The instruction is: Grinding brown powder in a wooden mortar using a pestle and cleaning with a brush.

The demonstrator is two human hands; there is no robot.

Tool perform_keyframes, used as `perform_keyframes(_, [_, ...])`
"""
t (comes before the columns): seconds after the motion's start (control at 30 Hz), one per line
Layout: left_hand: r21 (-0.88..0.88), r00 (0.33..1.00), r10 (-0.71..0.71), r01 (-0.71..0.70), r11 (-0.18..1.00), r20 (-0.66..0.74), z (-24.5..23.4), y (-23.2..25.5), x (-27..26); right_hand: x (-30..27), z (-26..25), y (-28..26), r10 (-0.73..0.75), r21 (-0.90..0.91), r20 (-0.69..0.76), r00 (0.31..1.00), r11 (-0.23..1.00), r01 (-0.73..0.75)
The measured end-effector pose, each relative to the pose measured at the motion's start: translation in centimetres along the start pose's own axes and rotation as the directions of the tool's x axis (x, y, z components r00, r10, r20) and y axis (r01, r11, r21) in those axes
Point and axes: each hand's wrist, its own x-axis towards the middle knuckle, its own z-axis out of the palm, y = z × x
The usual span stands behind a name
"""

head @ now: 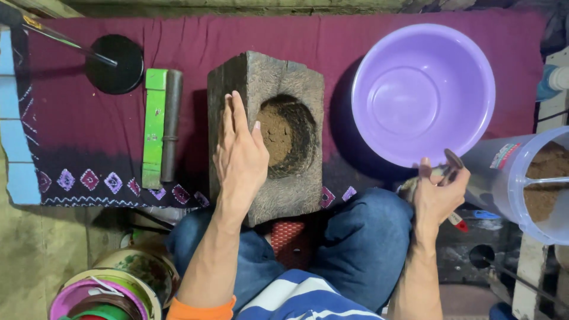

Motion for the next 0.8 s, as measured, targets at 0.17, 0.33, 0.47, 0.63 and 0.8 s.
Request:
perform_keyframes(0.17, [-0.077,0.995,-0.044,0.052,0.996,0.095,-1.5,0.9,-0.7,-0.6,0.3,0.8,0.244,-0.146,0.197,0.949,0.965,-0.218])
perform_keyframes(0.33, [-0.014,0.993,0.024,-0.023,1.000,0.118,-1.1,0.0,-0.7,0.6,3.7,9.4,0.144,-0.132,0.028,0.989,0.981,-0.139])
perform_keyframes(0.47, [0.016,0.988,0.064,-0.067,0.998,0.143,-0.7,-1.2,-0.8,-0.7,2.6,10.5,0.164,-0.152,0.044,0.985,0.976,-0.156])
perform_keyframes(0.63, [-0.073,0.983,0.036,-0.023,0.997,0.181,-1.4,-1.0,-1.1,-3.3,1.0,10.2,0.164,-0.220,0.116,0.980,0.966,-0.135])
perform_keyframes(0.8, [-0.074,0.982,0.036,-0.023,0.997,0.184,-1.4,-1.4,-1.0,-5.8,-1.2,3.0,0.277,-0.205,0.205,0.939,0.950,-0.236])
